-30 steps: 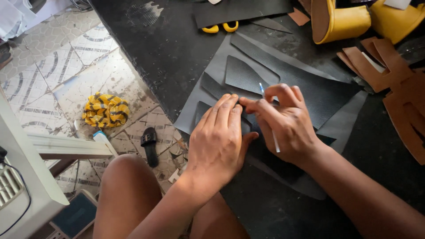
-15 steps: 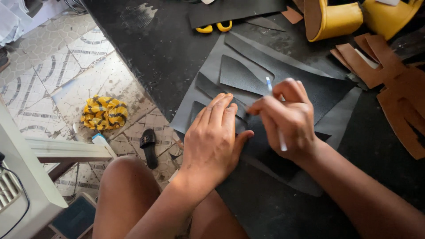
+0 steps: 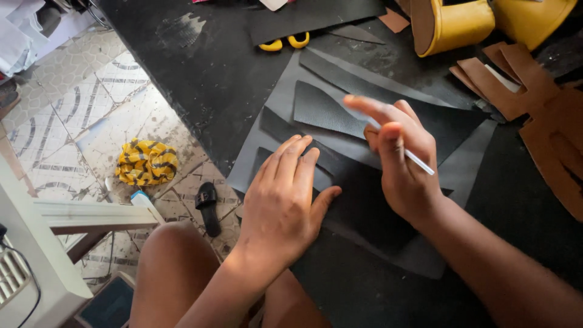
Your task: The person sits on the floor at a low work table covered with cut black leather-like pieces and uses a pen to trace marking lines along the edges of the pieces, holding each piece steady with the other hand and moving finished pieces aside as they work through the laid-out parts.
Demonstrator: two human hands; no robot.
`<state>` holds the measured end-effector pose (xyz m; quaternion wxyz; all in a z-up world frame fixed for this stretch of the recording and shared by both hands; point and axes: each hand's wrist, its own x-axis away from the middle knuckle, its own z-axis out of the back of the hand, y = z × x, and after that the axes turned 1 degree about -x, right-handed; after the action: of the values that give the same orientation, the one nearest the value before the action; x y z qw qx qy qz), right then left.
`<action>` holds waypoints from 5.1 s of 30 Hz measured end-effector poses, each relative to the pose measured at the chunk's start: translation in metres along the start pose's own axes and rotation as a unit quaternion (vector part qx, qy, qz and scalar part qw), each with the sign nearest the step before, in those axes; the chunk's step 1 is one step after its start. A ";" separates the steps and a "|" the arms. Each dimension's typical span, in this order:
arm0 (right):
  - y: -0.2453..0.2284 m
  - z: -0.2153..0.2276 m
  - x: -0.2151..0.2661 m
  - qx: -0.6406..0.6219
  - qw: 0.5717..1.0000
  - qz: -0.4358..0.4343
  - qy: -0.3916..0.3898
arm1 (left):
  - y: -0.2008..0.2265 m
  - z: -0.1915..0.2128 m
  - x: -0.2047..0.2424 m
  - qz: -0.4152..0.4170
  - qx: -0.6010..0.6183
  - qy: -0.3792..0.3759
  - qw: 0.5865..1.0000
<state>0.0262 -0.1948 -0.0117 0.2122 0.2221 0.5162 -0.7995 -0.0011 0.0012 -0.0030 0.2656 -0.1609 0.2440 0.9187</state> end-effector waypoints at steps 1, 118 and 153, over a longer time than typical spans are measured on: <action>-0.001 0.000 -0.002 0.034 0.999 -0.001 -0.009 | -0.001 0.000 0.000 -0.003 0.002 0.005 1.000; 0.007 -0.001 -0.006 0.097 0.994 -0.019 -0.038 | 0.004 -0.009 -0.009 -0.045 -0.059 -0.069 0.995; 0.007 0.005 0.007 -0.025 0.991 -0.102 0.084 | 0.012 0.001 -0.016 -0.107 -0.013 -0.073 0.992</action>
<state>0.0236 -0.2031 -0.0190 0.0908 0.2289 0.5719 -0.7825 0.0049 -0.0140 0.0087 0.3772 -0.1217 0.1937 0.8974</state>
